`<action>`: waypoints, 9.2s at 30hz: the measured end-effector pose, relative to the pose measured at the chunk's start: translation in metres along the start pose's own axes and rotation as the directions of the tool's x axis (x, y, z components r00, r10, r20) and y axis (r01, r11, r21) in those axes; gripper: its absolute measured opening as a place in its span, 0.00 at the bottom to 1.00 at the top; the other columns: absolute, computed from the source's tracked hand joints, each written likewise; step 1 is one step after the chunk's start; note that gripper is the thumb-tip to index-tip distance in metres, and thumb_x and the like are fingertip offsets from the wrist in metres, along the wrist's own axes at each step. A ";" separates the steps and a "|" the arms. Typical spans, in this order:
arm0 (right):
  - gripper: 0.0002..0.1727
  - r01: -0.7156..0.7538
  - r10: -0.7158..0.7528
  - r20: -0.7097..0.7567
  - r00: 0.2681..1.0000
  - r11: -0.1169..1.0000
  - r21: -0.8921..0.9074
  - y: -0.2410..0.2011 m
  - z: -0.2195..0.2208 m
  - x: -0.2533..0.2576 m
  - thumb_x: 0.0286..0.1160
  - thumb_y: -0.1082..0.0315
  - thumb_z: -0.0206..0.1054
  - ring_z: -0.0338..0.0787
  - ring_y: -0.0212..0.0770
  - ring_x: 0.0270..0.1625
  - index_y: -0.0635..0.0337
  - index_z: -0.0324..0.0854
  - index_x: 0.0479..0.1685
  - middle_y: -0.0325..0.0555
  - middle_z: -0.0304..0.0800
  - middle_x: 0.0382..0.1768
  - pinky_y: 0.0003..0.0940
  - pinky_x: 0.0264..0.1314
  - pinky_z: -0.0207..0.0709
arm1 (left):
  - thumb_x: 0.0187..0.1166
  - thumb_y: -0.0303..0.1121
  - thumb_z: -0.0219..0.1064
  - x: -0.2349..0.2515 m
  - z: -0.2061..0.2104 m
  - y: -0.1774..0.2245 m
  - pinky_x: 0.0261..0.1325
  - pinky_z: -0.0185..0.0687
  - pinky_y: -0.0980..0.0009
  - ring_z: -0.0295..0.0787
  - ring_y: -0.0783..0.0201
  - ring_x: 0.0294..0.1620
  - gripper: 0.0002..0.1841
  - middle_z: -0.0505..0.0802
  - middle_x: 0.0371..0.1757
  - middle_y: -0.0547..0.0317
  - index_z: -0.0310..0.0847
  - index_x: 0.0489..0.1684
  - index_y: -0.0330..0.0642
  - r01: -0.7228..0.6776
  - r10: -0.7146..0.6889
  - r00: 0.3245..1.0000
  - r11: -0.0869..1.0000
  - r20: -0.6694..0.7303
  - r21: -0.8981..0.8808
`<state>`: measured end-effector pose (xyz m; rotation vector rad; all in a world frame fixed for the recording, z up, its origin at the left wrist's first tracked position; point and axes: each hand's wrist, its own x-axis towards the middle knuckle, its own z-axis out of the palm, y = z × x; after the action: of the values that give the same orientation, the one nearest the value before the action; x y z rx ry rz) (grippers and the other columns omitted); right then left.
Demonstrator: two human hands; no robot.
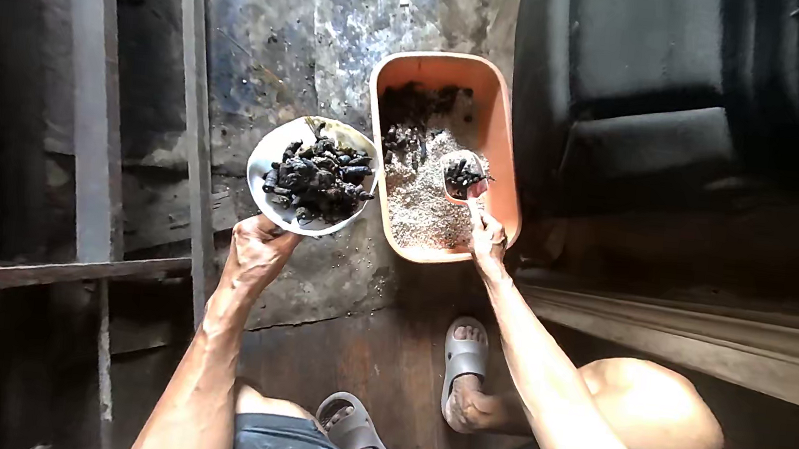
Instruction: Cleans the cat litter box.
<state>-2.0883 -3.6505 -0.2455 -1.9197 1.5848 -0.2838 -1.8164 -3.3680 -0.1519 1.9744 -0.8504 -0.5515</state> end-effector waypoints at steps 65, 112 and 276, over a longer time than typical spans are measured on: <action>0.18 0.072 -0.085 0.095 0.992 0.988 0.134 0.035 -0.011 -0.053 0.90 0.55 0.60 0.92 0.54 0.53 0.50 0.88 0.68 0.54 0.94 0.53 0.61 0.59 0.81 | 0.75 0.32 0.74 0.008 0.008 -0.008 0.54 0.85 0.64 0.90 0.72 0.42 0.07 0.95 0.41 0.56 0.91 0.44 0.39 -0.089 0.091 0.995 0.995 0.039 -0.051; 0.17 0.092 -0.093 0.022 0.995 0.995 0.024 0.020 -0.044 -0.061 0.88 0.60 0.62 0.93 0.52 0.57 0.55 0.90 0.64 0.54 0.96 0.53 0.57 0.67 0.80 | 0.75 0.32 0.75 0.019 0.038 -0.038 0.55 0.86 0.53 0.93 0.61 0.44 0.07 0.96 0.40 0.52 0.92 0.41 0.38 -0.101 0.109 0.986 0.993 0.128 -0.066; 0.17 0.112 -0.005 0.355 0.935 0.953 -0.282 -0.070 -0.038 0.024 0.79 0.57 0.69 0.89 0.66 0.61 0.62 0.90 0.54 0.65 0.92 0.54 0.69 0.64 0.77 | 0.73 0.30 0.75 -0.014 -0.042 -0.005 0.50 0.79 0.79 0.82 0.85 0.37 0.10 0.91 0.36 0.59 0.85 0.40 0.30 0.086 -0.059 0.975 0.989 -0.214 0.119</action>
<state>-2.0456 -3.6798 -0.1798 -2.1040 1.3883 0.2820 -1.7967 -3.3323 -0.1346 2.1433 -0.6985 -0.3283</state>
